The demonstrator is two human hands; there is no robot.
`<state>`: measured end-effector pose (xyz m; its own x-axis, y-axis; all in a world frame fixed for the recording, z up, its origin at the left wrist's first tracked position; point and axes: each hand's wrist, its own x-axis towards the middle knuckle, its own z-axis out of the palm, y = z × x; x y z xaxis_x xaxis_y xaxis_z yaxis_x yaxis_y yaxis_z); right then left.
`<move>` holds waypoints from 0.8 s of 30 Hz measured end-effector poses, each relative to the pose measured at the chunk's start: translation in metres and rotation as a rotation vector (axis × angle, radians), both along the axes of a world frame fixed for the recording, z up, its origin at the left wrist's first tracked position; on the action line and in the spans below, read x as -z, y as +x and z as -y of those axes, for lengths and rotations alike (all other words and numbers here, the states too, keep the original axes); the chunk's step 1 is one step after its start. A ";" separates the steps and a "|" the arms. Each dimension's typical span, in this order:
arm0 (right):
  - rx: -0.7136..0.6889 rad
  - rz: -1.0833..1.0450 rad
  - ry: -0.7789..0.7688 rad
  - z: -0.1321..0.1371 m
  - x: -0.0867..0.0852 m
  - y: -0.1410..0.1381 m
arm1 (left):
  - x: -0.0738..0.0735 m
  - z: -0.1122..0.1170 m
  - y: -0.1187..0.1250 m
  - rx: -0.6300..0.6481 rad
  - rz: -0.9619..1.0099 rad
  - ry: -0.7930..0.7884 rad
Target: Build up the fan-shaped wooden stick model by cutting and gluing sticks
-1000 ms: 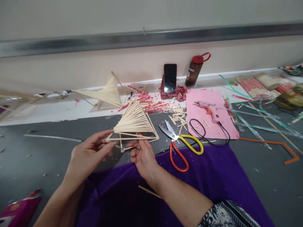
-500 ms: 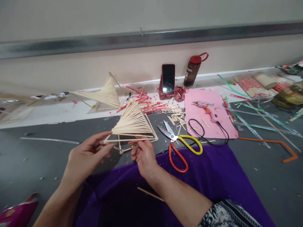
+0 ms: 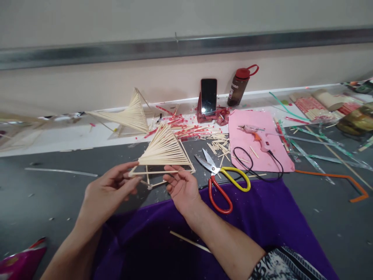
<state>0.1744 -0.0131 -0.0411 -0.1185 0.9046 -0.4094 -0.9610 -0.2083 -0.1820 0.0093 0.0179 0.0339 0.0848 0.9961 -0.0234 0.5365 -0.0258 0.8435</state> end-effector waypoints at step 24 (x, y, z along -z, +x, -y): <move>-0.017 0.049 -0.010 0.004 0.000 0.000 | -0.002 0.000 -0.007 0.100 0.329 -0.108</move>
